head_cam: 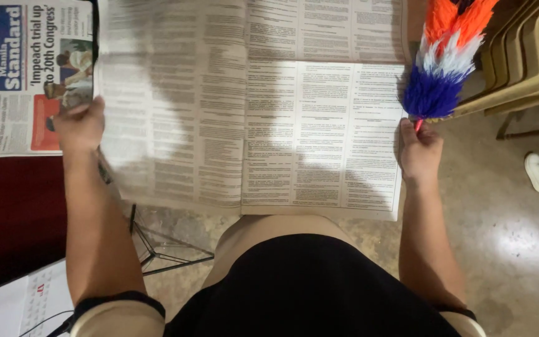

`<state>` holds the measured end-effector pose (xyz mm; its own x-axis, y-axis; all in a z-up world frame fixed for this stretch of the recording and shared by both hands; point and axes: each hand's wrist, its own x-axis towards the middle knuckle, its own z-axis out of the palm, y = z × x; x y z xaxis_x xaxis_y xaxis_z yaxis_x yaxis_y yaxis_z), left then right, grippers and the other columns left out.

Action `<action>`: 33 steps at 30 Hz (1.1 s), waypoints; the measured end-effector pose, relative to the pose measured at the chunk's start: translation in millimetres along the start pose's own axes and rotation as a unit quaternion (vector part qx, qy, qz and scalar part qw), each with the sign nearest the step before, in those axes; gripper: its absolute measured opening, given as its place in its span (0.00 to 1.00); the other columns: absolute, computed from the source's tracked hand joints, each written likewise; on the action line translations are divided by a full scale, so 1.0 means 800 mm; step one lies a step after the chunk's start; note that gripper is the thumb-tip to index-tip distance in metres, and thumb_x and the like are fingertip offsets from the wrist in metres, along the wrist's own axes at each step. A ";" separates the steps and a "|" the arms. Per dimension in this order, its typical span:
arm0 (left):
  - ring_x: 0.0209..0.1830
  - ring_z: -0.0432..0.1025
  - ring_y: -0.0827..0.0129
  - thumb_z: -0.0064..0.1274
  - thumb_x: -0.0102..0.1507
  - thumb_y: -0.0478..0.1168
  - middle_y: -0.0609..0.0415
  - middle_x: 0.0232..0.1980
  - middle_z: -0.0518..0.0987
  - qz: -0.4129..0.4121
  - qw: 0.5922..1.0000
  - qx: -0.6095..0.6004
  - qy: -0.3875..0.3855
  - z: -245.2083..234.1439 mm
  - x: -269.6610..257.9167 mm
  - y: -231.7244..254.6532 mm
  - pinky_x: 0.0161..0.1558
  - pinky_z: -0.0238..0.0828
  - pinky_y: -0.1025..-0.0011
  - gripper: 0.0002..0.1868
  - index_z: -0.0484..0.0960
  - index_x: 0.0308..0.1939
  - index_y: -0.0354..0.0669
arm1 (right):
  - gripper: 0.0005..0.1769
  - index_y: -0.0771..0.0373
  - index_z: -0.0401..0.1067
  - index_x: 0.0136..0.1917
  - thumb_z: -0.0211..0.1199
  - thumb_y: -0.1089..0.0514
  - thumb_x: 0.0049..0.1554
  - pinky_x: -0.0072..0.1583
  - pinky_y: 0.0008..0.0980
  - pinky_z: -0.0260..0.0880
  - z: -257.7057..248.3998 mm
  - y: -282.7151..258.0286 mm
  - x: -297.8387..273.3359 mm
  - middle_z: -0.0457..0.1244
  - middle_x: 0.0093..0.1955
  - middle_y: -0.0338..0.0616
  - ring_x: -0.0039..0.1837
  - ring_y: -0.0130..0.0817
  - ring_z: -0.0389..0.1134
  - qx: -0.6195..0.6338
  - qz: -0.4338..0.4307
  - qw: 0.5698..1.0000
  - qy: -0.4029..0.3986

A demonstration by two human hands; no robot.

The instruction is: Dusting a stack of newspapers using a handheld feather duster.

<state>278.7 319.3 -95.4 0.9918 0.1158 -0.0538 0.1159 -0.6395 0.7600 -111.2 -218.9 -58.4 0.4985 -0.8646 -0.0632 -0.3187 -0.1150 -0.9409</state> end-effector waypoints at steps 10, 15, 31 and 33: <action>0.38 0.81 0.65 0.61 0.69 0.34 0.49 0.44 0.85 0.179 0.983 -0.016 0.045 0.004 0.016 -0.086 0.40 0.80 0.74 0.09 0.83 0.50 0.32 | 0.13 0.66 0.72 0.42 0.60 0.62 0.70 0.39 0.24 0.59 -0.001 -0.035 0.000 0.61 0.36 0.36 0.36 0.23 0.57 -0.074 -0.081 0.994 -0.002; 0.34 0.78 0.70 0.62 0.69 0.46 0.47 0.39 0.86 0.049 0.998 0.033 -0.019 0.008 0.015 -0.074 0.41 0.75 0.77 0.16 0.86 0.44 0.31 | 0.09 0.82 0.75 0.58 0.55 0.73 0.69 0.38 0.35 0.67 -0.021 -0.091 -0.007 0.69 0.40 0.56 0.35 0.40 0.66 -0.300 -0.367 0.879 0.057; 0.33 0.75 0.73 0.65 0.68 0.44 0.53 0.39 0.84 -0.006 0.997 -0.051 -0.049 0.003 0.012 -0.068 0.39 0.74 0.79 0.13 0.84 0.42 0.36 | 0.15 0.67 0.74 0.55 0.47 0.60 0.70 0.38 0.50 0.65 0.034 -0.088 0.065 0.66 0.40 0.57 0.34 0.51 0.65 -0.505 -0.289 0.804 -0.120; 0.30 0.73 0.78 0.63 0.68 0.45 0.59 0.34 0.82 -0.058 0.997 -0.032 -0.036 -0.006 -0.020 -0.018 0.38 0.74 0.82 0.11 0.86 0.41 0.41 | 0.11 0.66 0.78 0.53 0.60 0.57 0.70 0.34 0.51 0.69 0.029 -0.085 0.089 0.69 0.40 0.61 0.32 0.57 0.68 -0.487 -0.331 0.806 0.059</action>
<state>260.7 330.3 -102.6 0.9735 0.1306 -0.1877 0.2286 -0.5746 0.7859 -35.1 -261.1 -6.4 0.7578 -0.4892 0.4319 -0.5238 -0.8507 -0.0446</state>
